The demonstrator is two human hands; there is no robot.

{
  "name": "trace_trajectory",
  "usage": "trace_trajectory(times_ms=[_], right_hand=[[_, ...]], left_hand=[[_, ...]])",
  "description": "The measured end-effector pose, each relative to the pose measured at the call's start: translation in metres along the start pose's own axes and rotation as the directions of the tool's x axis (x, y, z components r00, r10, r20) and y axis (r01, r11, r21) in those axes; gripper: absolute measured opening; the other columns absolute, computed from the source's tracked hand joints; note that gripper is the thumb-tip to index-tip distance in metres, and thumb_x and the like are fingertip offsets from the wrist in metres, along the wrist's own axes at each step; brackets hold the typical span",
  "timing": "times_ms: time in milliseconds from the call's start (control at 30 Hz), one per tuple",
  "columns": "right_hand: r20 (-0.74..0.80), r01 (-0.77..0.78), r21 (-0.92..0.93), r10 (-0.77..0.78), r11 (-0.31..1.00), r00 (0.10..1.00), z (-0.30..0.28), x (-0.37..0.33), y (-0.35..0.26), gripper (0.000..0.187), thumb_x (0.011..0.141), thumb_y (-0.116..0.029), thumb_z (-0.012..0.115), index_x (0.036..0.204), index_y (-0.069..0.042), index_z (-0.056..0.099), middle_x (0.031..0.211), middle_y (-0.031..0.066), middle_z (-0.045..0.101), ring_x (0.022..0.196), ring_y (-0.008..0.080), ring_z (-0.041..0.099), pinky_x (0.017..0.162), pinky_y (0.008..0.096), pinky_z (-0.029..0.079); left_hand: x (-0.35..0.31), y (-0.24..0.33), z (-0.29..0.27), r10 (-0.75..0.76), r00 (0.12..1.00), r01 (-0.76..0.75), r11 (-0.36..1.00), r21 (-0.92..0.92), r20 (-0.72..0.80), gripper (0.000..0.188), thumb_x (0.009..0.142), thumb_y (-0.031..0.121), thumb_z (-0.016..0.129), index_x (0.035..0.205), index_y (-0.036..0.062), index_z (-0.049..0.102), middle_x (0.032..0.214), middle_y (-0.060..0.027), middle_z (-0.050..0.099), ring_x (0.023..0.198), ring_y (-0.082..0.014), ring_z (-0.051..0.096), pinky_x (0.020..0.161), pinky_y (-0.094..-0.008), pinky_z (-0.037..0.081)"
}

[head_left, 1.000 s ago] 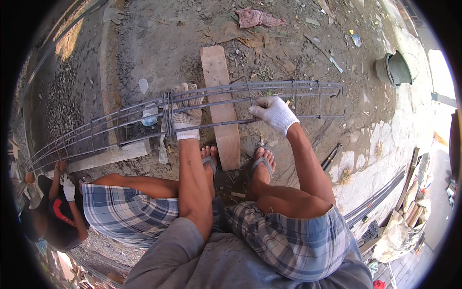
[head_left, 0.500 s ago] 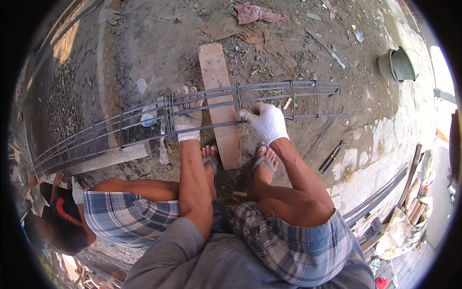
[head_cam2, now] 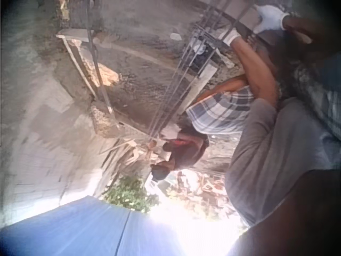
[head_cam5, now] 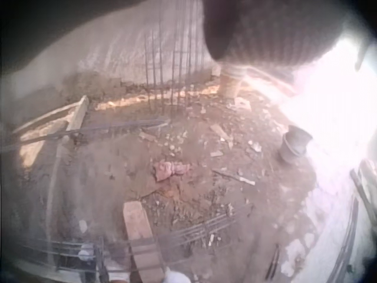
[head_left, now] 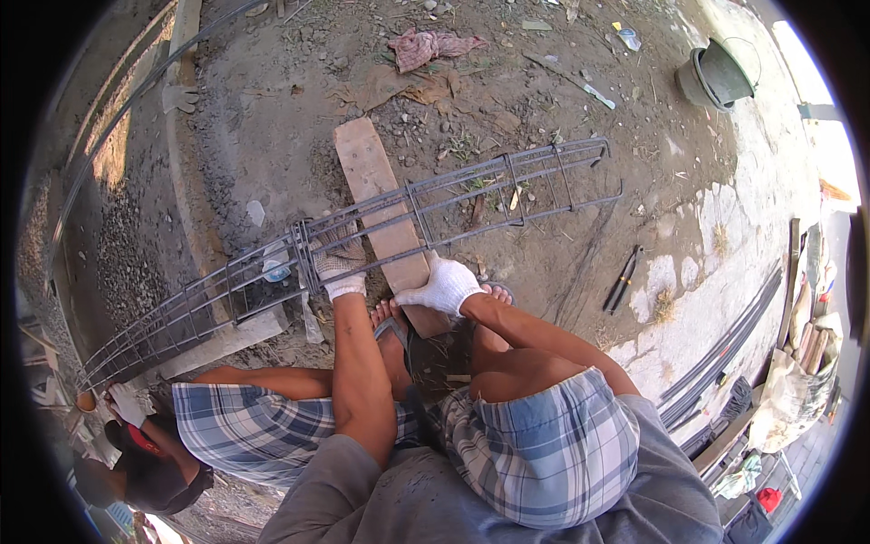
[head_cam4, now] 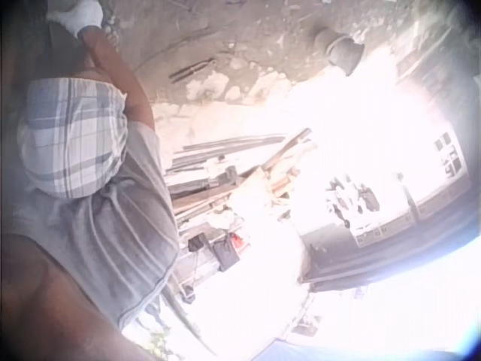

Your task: The person sits on the ground and assembles a rebar cage by tying intersecting steel bars together. They use pliers to twist wire ties at the joints and adjust the position of the bars on a wooden plank.

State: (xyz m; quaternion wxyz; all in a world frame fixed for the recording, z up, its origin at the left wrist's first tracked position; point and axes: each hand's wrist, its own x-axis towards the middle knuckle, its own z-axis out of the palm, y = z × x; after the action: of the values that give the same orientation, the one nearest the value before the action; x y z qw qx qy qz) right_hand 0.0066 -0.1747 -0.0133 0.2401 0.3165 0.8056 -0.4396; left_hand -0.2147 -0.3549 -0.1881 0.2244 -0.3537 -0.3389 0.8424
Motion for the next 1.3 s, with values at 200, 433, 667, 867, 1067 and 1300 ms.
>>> trace_trajectory(times_ms=[200, 433, 667, 867, 1067, 1300], right_hand=[[0.055, 0.028, 0.072, -0.032, 0.997, 0.998, -0.009, 0.001, 0.001, 0.119, 0.067, -0.080, 0.087, 0.146, 0.005, 0.059, 0.126, 0.0312, 0.076, 0.116, 0.0459, 0.075, 0.099, 0.0490, 0.061], [0.076, 0.107, -0.055, -0.103, 0.993, 0.992, -0.001, 0.000, -0.011, 0.113, 0.075, -0.076, 0.085, 0.145, 0.008, 0.056, 0.114, 0.0333, 0.077, 0.107, 0.0482, 0.076, 0.092, 0.0528, 0.061], [-0.014, 0.147, -0.095, -0.149, 0.984, 0.989, 0.010, -0.002, -0.027, 0.096, 0.080, -0.066, 0.085, 0.134, 0.009, 0.059, 0.106, 0.0325, 0.077, 0.100, 0.0474, 0.077, 0.086, 0.0542, 0.062], [0.023, 0.162, -0.162, -0.160, 0.974, 0.987, 0.008, -0.001, -0.016, 0.090, 0.080, -0.063, 0.085, 0.130, 0.008, 0.061, 0.108, 0.0307, 0.078, 0.099, 0.0463, 0.078, 0.086, 0.0527, 0.063], [-0.008, 0.229, -0.197, -0.235, 0.953, 0.972, 0.011, -0.002, -0.012, 0.100, 0.081, -0.075, 0.078, 0.134, 0.008, 0.059, 0.096, 0.0289, 0.078, 0.092, 0.0474, 0.078, 0.079, 0.0546, 0.062], [0.112, 0.064, 0.009, -0.064, 0.998, 0.992, -0.030, -0.034, 0.002, 0.066, 0.095, -0.067, 0.067, 0.110, -0.005, 0.083, 0.103, 0.0260, 0.080, 0.099, 0.0469, 0.078, 0.088, 0.0545, 0.061]], left_hand=[[-0.018, -0.027, 0.018, -0.387, 0.922, 0.377, 0.891, -0.254, 0.008, 0.053, 0.119, 0.041, 0.038, 0.153, 0.0075, 0.061, 0.162, -0.0138, 0.060, 0.148, -0.0305, 0.059, 0.128, -0.0554, 0.045], [-0.023, -0.035, 0.008, 0.056, 0.988, -0.146, 0.659, 0.738, 0.145, 0.049, 0.118, 0.038, 0.044, 0.151, 0.0073, 0.064, 0.156, -0.0130, 0.065, 0.143, -0.0345, 0.063, 0.125, -0.0577, 0.049], [-0.027, -0.027, 0.013, -0.032, 0.989, -0.079, 0.716, 0.694, 0.144, 0.052, 0.118, 0.045, 0.045, 0.152, 0.0103, 0.063, 0.159, -0.0123, 0.062, 0.145, -0.0325, 0.061, 0.122, -0.0580, 0.051], [-0.029, -0.021, 0.007, -0.041, 0.986, -0.088, 0.702, 0.706, 0.164, 0.054, 0.119, 0.043, 0.042, 0.154, 0.0070, 0.060, 0.161, -0.0131, 0.061, 0.148, -0.0322, 0.058, 0.125, -0.0578, 0.047], [-0.028, -0.039, -0.003, 0.499, 0.852, -0.214, 0.051, 0.976, 0.160, 0.057, 0.117, 0.050, 0.046, 0.158, 0.0108, 0.058, 0.164, -0.0107, 0.058, 0.152, -0.0310, 0.054, 0.129, -0.0589, 0.042], [-0.067, -0.028, 0.004, 0.481, 0.868, 0.130, 0.019, 0.991, -0.124, 0.051, 0.117, 0.042, 0.049, 0.157, 0.0114, 0.058, 0.161, -0.0118, 0.060, 0.149, -0.0340, 0.055, 0.124, -0.0549, 0.046]])
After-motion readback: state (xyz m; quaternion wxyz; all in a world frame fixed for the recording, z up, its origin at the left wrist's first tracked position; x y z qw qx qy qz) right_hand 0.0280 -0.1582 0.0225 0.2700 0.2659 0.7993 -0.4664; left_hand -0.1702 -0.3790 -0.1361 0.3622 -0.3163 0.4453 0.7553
